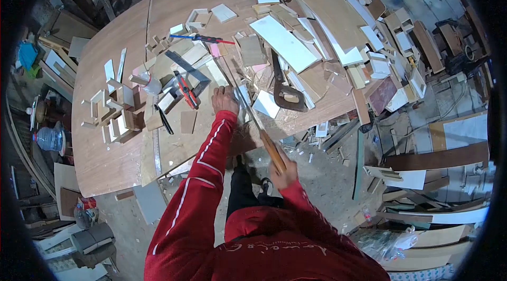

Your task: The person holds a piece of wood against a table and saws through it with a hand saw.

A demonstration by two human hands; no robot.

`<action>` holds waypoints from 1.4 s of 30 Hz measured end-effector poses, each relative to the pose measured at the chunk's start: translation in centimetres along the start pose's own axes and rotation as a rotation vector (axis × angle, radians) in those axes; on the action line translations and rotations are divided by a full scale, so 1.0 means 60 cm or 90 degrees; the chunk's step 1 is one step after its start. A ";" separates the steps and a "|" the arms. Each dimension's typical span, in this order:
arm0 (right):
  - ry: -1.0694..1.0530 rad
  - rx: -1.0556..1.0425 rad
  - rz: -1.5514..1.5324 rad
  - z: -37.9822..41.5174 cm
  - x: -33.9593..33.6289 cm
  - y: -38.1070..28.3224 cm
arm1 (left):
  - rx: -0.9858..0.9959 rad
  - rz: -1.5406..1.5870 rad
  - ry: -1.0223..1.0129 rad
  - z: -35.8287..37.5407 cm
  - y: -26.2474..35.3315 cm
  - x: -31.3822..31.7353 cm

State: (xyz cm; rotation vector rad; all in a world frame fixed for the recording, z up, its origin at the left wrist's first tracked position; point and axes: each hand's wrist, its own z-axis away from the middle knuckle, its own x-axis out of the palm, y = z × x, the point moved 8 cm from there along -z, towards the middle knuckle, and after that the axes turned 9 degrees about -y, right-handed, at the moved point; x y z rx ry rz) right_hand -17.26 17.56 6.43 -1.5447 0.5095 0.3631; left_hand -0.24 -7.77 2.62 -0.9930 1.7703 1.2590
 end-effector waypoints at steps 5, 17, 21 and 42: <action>-0.047 0.091 -0.092 -0.027 0.025 -0.001 | 0.030 0.019 0.007 0.002 -0.001 -0.004; -0.016 0.048 -0.118 -0.023 0.035 -0.013 | -0.052 -0.051 -0.010 -0.007 -0.005 0.007; -0.021 0.075 -0.165 -0.027 0.038 -0.004 | -0.043 -0.043 -0.046 -0.009 -0.002 0.003; 0.008 -0.056 0.016 0.101 -0.026 0.004 | -0.085 -0.071 -0.036 -0.010 -0.003 0.005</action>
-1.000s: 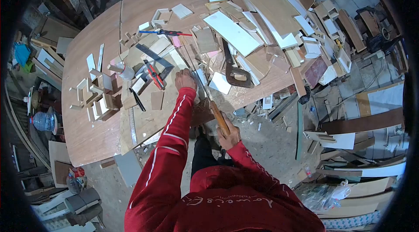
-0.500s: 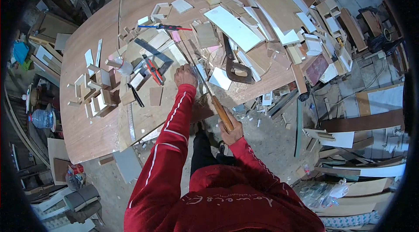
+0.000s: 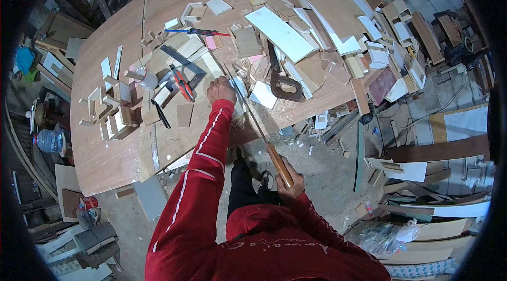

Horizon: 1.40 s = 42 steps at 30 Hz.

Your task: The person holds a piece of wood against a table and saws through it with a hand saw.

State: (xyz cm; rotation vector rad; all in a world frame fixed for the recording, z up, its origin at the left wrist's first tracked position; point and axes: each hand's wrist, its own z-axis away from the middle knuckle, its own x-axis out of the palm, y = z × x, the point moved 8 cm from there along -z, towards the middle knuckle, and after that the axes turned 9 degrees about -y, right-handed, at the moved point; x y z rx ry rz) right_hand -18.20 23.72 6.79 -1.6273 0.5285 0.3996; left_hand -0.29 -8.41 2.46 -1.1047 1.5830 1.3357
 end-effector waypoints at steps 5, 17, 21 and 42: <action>-0.006 0.034 -0.027 -0.080 0.030 -0.016 | 0.028 0.047 0.006 0.007 0.001 -0.008; -0.076 0.144 -0.084 -0.055 0.040 0.043 | 0.019 0.044 0.049 -0.005 -0.005 0.000; -0.016 0.039 -0.048 -0.005 -0.020 -0.011 | 0.021 0.034 0.053 -0.001 -0.001 -0.003; 0.012 -0.039 -0.003 -0.009 -0.029 -0.019 | 0.007 0.045 0.047 -0.001 -0.003 -0.016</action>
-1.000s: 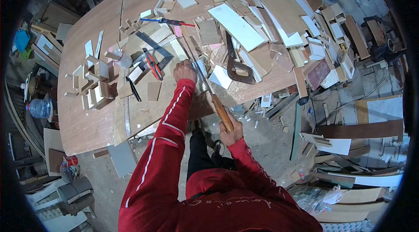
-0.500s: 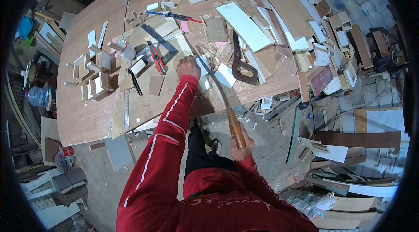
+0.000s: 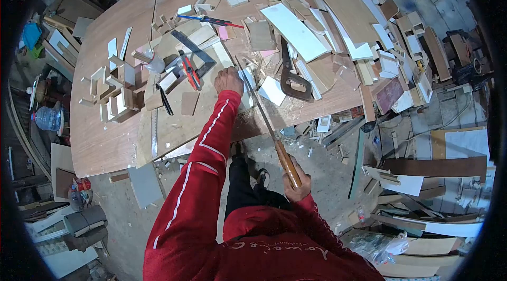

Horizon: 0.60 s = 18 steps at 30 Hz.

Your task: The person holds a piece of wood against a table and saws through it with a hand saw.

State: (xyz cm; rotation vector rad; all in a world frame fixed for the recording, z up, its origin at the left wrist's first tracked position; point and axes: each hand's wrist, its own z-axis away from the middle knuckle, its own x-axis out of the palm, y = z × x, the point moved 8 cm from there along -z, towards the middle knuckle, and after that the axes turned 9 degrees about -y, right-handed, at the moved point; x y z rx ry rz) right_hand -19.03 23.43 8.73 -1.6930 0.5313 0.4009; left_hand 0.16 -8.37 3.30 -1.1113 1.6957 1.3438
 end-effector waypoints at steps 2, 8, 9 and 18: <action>-0.010 0.032 0.001 -0.003 0.000 -0.001 | -0.003 -0.004 -0.009 -0.003 -0.003 0.003; -0.017 0.063 0.002 -0.029 0.012 -0.008 | 0.020 0.011 -0.010 -0.003 -0.003 0.005; -0.018 0.054 0.008 -0.026 0.011 -0.011 | 0.013 0.011 -0.011 0.002 -0.002 0.004; -0.016 0.050 0.049 -0.037 0.010 -0.011 | 0.035 0.014 -0.017 0.000 -0.001 0.011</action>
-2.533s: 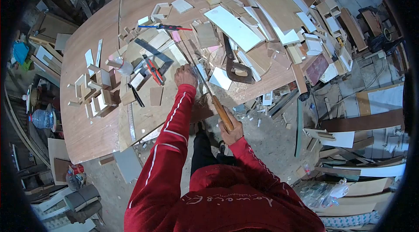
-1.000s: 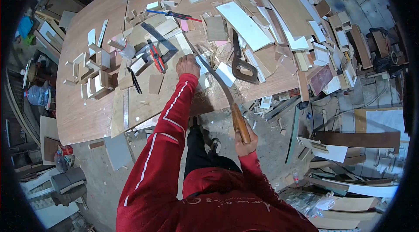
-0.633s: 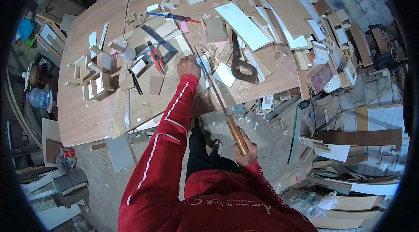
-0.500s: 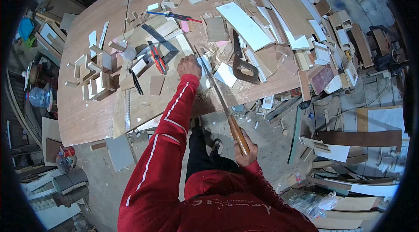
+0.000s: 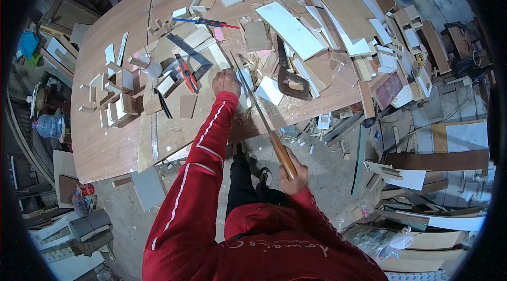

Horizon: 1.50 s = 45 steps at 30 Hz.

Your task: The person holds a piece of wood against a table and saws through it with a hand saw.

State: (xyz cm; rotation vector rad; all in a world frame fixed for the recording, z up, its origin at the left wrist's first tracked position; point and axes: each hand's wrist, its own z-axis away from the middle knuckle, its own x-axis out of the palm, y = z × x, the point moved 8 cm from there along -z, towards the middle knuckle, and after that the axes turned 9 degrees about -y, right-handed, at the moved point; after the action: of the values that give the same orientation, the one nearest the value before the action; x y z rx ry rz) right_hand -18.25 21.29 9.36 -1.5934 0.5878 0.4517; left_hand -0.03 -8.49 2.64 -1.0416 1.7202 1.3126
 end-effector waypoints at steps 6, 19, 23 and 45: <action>-0.025 0.084 -0.084 -0.075 0.068 0.020 | 0.012 0.008 0.001 -0.005 -0.002 0.001; -0.032 0.033 -0.086 0.047 0.003 0.032 | -0.019 -0.007 -0.016 -0.004 0.004 0.001; -0.019 0.027 -0.057 0.023 0.002 0.015 | -0.021 -0.009 -0.030 -0.002 0.000 0.000; -0.018 0.075 -0.086 -0.017 0.026 0.020 | 0.011 0.002 -0.029 -0.008 0.002 0.007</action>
State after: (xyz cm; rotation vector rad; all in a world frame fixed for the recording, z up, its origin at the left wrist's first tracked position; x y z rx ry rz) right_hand -17.83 20.04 7.56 -1.5007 0.4740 0.3326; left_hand -0.33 -9.02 2.39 -0.9935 1.6970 1.3117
